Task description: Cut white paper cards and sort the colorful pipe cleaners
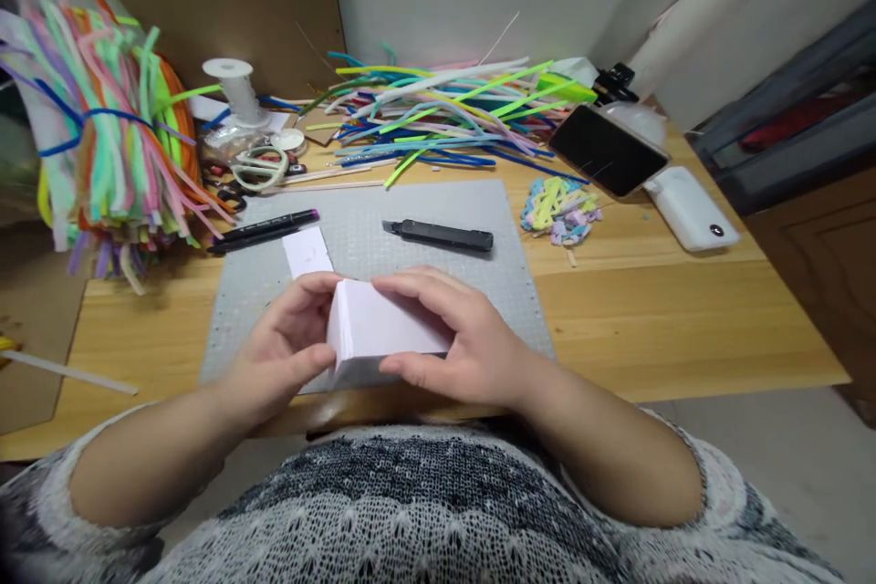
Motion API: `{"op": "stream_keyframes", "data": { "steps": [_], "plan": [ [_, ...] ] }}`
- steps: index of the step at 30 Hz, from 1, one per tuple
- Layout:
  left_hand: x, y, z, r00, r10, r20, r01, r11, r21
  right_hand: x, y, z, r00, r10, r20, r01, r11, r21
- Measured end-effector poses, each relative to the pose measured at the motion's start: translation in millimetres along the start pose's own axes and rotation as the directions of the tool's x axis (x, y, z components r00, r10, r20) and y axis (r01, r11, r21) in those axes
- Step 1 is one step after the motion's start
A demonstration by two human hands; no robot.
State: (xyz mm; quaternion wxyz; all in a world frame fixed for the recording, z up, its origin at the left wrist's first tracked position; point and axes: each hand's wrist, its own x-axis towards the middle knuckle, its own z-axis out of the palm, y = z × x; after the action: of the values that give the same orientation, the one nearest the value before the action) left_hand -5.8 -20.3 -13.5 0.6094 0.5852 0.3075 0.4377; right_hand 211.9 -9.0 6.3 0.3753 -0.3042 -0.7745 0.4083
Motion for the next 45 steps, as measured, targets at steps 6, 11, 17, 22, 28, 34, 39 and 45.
{"op": "stream_keyframes", "data": {
  "steps": [6, 11, 17, 22, 28, 34, 39, 45],
  "plan": [
    [21, -3, 19.9, 0.988, -0.019, -0.154, 0.034, 0.995, 0.096, -1, 5, 10, 0.986, 0.112, 0.123, -0.158, 0.857, 0.490],
    [25, -13, 24.3, 0.953, 0.194, -0.233, -0.103, 0.929, 0.355, -1, 2, 12, 0.980, 0.193, 0.051, -0.182, 0.762, 0.621],
    [25, -1, 37.4, 0.711, 0.695, 0.110, -0.413, 0.286, 0.864, 3, -14, 2, 0.955, 0.273, 0.118, -0.279, 0.686, 0.672],
    [19, 9, 39.0, 0.778, 0.610, 0.149, -0.445, 0.369, 0.816, 0, -12, -7, 0.911, 0.345, 0.227, -0.402, 0.611, 0.683],
    [5, 29, 17.6, 0.984, 0.155, -0.091, -0.089, 0.859, 0.503, -15, 1, -32, 0.725, 0.404, 0.558, -0.673, 0.588, 0.449],
    [7, 23, 11.4, 0.934, -0.239, -0.265, 0.305, 0.921, 0.244, -23, 3, -8, 0.808, 0.398, 0.435, -0.492, 0.861, 0.125],
    [6, 11, 11.0, 0.899, -0.390, -0.200, 0.385, 0.921, -0.067, -24, -1, 4, 0.792, 0.415, 0.449, -0.562, 0.782, 0.269],
    [7, 9, 9.7, 0.880, -0.449, -0.156, 0.419, 0.888, -0.191, -25, -3, 0, 0.751, 0.420, 0.509, -0.631, 0.682, 0.370]
  ]
}}
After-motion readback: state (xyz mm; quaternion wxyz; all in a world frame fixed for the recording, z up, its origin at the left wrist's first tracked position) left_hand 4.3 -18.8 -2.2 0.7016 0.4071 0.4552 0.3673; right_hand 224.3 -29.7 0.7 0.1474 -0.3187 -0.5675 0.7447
